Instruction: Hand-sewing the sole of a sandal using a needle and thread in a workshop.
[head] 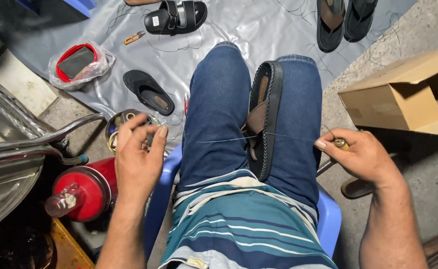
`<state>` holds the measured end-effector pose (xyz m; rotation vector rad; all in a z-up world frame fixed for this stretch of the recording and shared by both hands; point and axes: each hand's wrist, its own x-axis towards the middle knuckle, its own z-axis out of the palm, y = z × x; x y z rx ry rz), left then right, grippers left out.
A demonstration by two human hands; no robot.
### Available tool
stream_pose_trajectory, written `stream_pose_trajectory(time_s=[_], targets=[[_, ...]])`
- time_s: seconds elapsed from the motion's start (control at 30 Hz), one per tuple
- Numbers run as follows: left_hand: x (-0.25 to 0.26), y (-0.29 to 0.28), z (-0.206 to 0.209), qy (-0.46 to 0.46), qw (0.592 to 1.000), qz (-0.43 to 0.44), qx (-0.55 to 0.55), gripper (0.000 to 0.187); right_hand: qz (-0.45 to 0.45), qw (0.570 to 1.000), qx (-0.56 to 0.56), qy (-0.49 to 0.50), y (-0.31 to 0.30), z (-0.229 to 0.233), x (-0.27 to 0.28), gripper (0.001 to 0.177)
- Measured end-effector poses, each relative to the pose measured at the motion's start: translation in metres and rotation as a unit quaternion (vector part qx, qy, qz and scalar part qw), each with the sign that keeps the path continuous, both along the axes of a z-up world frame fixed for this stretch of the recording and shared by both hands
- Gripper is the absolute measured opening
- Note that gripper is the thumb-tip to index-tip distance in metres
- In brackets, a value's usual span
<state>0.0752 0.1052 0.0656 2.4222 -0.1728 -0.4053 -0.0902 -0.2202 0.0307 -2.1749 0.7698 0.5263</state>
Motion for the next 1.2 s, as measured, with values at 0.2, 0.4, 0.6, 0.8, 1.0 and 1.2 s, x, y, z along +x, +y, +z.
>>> stream_pose_trajectory(time_s=[0.2,0.4,0.6,0.8,1.0,1.2], targets=[[-0.004,-0.030,-0.023,-0.089,0.976,-0.169,-0.100,0.029,-0.052,0.997,-0.024,0.044,0.004,0.008,-0.002,0.018],[-0.018,-0.059,-0.025,-0.015,0.929,-0.369,0.002,0.059,-0.067,0.960,-0.165,-0.215,0.022,0.000,-0.015,0.025],[-0.036,-0.056,-0.014,0.100,0.943,-0.316,-0.021,0.037,-0.018,0.964,-0.076,-0.253,0.046,0.017,0.001,0.027],[-0.067,-0.075,-0.037,0.093,0.951,-0.234,-0.182,0.039,0.190,0.956,-0.035,-0.219,0.040,0.031,0.027,0.035],[-0.074,-0.092,-0.063,0.022,0.970,-0.159,-0.184,0.029,0.308,0.928,-0.116,-0.176,0.031,0.028,0.045,0.040],[-0.070,-0.097,-0.066,0.003,0.970,-0.108,-0.220,0.026,0.326,0.918,-0.122,-0.190,0.027,0.022,0.052,0.032]])
